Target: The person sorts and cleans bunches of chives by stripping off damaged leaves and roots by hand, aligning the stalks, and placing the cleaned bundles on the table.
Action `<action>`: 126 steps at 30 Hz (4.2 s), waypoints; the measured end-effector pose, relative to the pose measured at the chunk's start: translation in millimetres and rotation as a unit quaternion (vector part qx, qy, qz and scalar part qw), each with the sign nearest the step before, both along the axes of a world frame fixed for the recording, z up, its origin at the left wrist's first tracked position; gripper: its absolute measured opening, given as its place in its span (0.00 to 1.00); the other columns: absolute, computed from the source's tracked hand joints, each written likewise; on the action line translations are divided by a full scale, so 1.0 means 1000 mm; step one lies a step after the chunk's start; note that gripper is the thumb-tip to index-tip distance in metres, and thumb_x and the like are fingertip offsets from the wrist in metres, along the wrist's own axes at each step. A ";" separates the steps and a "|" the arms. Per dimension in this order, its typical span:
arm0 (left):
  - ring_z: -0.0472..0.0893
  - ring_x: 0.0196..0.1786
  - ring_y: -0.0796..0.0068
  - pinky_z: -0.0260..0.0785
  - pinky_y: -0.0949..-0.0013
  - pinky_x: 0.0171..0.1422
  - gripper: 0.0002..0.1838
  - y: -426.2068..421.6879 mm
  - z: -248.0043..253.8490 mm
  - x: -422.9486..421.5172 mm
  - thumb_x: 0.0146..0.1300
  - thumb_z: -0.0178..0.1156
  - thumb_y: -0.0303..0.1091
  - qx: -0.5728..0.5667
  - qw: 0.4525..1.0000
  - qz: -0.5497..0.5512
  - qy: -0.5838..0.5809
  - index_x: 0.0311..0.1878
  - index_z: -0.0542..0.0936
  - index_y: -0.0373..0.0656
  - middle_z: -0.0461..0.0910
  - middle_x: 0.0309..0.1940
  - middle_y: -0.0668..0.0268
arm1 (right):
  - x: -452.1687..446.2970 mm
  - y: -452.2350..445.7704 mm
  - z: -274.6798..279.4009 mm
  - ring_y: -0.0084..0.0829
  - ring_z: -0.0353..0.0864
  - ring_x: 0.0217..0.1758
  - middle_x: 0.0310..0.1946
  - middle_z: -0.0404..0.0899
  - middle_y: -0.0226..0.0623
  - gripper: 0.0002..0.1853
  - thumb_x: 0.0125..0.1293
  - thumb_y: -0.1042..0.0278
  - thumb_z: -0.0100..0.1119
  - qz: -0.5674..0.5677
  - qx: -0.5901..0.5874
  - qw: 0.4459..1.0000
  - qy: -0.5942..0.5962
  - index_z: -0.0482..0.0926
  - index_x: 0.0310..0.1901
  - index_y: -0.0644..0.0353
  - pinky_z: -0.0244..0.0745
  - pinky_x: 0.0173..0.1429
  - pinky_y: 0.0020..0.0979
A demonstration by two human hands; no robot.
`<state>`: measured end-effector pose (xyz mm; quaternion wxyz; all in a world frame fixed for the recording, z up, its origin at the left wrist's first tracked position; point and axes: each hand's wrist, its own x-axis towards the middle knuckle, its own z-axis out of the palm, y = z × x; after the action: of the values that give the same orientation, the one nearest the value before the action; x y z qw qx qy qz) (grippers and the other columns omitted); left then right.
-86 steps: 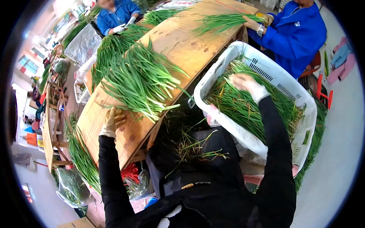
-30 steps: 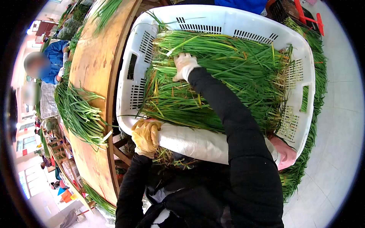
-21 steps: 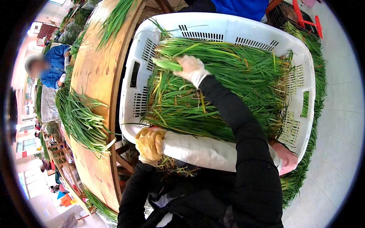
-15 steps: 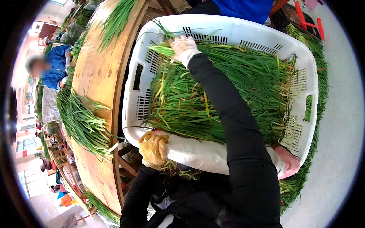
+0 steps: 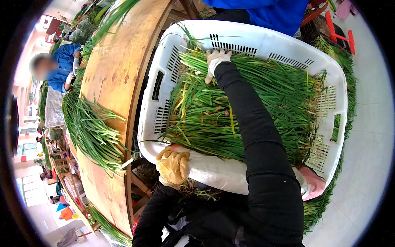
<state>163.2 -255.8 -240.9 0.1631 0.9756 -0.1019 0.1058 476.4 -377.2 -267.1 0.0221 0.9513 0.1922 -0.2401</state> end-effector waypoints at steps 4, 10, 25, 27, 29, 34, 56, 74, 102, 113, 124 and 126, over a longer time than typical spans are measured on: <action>0.73 0.28 0.69 0.65 0.63 0.48 0.06 0.001 -0.007 -0.002 0.47 0.50 0.31 -0.003 1.000 -0.011 -0.009 0.28 0.76 0.47 0.73 0.20 0.72 | 0.000 -0.010 -0.005 0.42 0.65 0.58 0.59 0.60 0.42 0.54 0.35 0.50 0.71 -0.028 0.043 0.999 0.006 0.50 0.64 0.54 0.64 0.57 0.39; 0.73 0.28 0.68 0.65 0.62 0.44 0.07 0.005 -0.012 -0.005 0.45 0.50 0.33 0.005 1.000 -0.002 0.006 0.28 0.76 0.48 0.74 0.23 0.71 | 0.052 -0.040 -0.031 0.42 0.71 0.52 0.49 0.71 0.51 0.35 0.37 0.56 0.66 -0.026 0.226 0.974 -0.020 0.70 0.49 0.64 0.64 0.57 0.31; 0.43 0.69 0.59 0.33 0.60 0.70 0.54 -0.031 -0.040 0.186 0.51 0.51 0.64 -0.706 0.646 0.081 0.279 0.65 0.36 0.35 0.39 0.66 0.50 | 0.013 -0.135 -0.010 0.30 0.74 0.42 0.41 0.77 0.40 0.32 0.38 0.68 0.70 -0.065 0.566 0.814 0.114 0.71 0.49 0.63 0.66 0.51 0.30; 0.42 0.69 0.60 0.32 0.60 0.70 0.55 -0.040 -0.058 0.211 0.49 0.49 0.68 -0.760 0.587 0.147 0.236 0.66 0.36 0.38 0.38 0.67 0.52 | -0.002 -0.131 -0.013 0.31 0.74 0.42 0.41 0.77 0.40 0.31 0.38 0.68 0.70 -0.099 0.606 0.764 0.197 0.71 0.49 0.63 0.66 0.52 0.30; 0.44 0.69 0.62 0.37 0.60 0.69 0.59 -0.040 -0.064 0.215 0.43 0.45 0.75 -0.784 0.537 0.204 0.238 0.66 0.35 0.41 0.41 0.67 0.56 | -0.009 -0.127 -0.012 0.31 0.75 0.41 0.40 0.77 0.39 0.31 0.39 0.69 0.68 -0.065 0.583 0.789 0.184 0.71 0.49 0.64 0.65 0.52 0.29; 0.43 0.69 0.61 0.39 0.51 0.67 0.60 -0.031 -0.061 0.203 0.38 0.44 0.78 -0.804 0.543 0.106 0.220 0.66 0.39 0.45 0.41 0.67 0.57 | -0.008 -0.099 -0.022 0.36 0.76 0.41 0.38 0.78 0.42 0.29 0.38 0.62 0.66 0.000 0.506 0.856 0.108 0.71 0.46 0.61 0.66 0.52 0.31; 0.75 0.38 0.73 0.71 0.68 0.45 0.18 -0.080 0.028 0.164 0.47 0.58 0.24 -0.801 0.585 0.126 0.000 0.45 0.72 0.39 0.75 0.38 0.65 | -0.177 -0.172 0.092 0.33 0.64 0.57 0.57 0.62 0.44 0.33 0.54 0.54 0.58 0.158 0.382 0.819 0.397 0.60 0.58 0.64 0.65 0.55 0.32; 0.73 0.38 0.72 0.60 0.62 0.59 0.06 -0.197 0.122 -0.015 0.41 0.55 0.38 -0.115 0.823 -0.533 -0.157 0.23 0.72 0.49 0.71 0.22 0.72 | -0.347 -0.194 0.105 0.41 0.68 0.52 0.51 0.67 0.46 0.41 0.50 0.35 0.46 -0.256 0.844 0.058 0.468 0.58 0.58 0.59 0.66 0.54 0.42; 0.78 0.36 0.71 0.72 0.70 0.41 0.24 0.029 0.144 -0.149 0.47 0.64 0.31 -0.788 0.610 0.002 -0.078 0.49 0.70 0.35 0.77 0.37 0.62 | -0.374 0.034 0.162 0.21 0.72 0.37 0.38 0.73 0.31 0.26 0.50 0.63 0.63 0.048 0.644 0.555 0.524 0.68 0.49 0.63 0.70 0.42 0.24; 0.76 0.36 0.77 0.70 0.75 0.40 0.19 0.160 0.184 -0.249 0.54 0.60 0.35 -0.728 0.579 0.254 -0.266 0.47 0.72 0.37 0.77 0.36 0.67 | -0.437 0.213 0.214 0.23 0.72 0.43 0.42 0.74 0.33 0.32 0.52 0.45 0.59 0.110 0.523 0.539 0.651 0.69 0.52 0.62 0.68 0.47 0.25; 0.75 0.38 0.72 0.72 0.74 0.42 0.34 0.229 0.066 -0.295 0.50 0.61 0.23 -0.619 0.569 0.444 -0.310 0.59 0.55 0.37 0.71 0.43 0.60 | -0.421 0.282 0.122 0.41 0.40 0.69 0.66 0.39 0.51 0.67 0.35 0.28 0.60 0.217 0.421 0.823 0.314 0.33 0.64 0.66 0.40 0.69 0.34; 0.75 0.39 0.71 0.70 0.73 0.43 0.29 0.240 0.022 -0.281 0.47 0.58 0.17 -0.563 0.598 0.441 -0.362 0.54 0.62 0.42 0.73 0.40 0.63 | -0.431 0.287 0.103 0.41 0.40 0.69 0.66 0.39 0.51 0.61 0.39 0.43 0.66 0.278 0.404 0.845 0.214 0.34 0.65 0.62 0.40 0.69 0.32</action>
<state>-117.6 -15.5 -218.9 0.5631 0.4984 0.3697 0.5458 45.7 -89.9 -164.0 -0.3405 0.7077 0.5283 -0.3227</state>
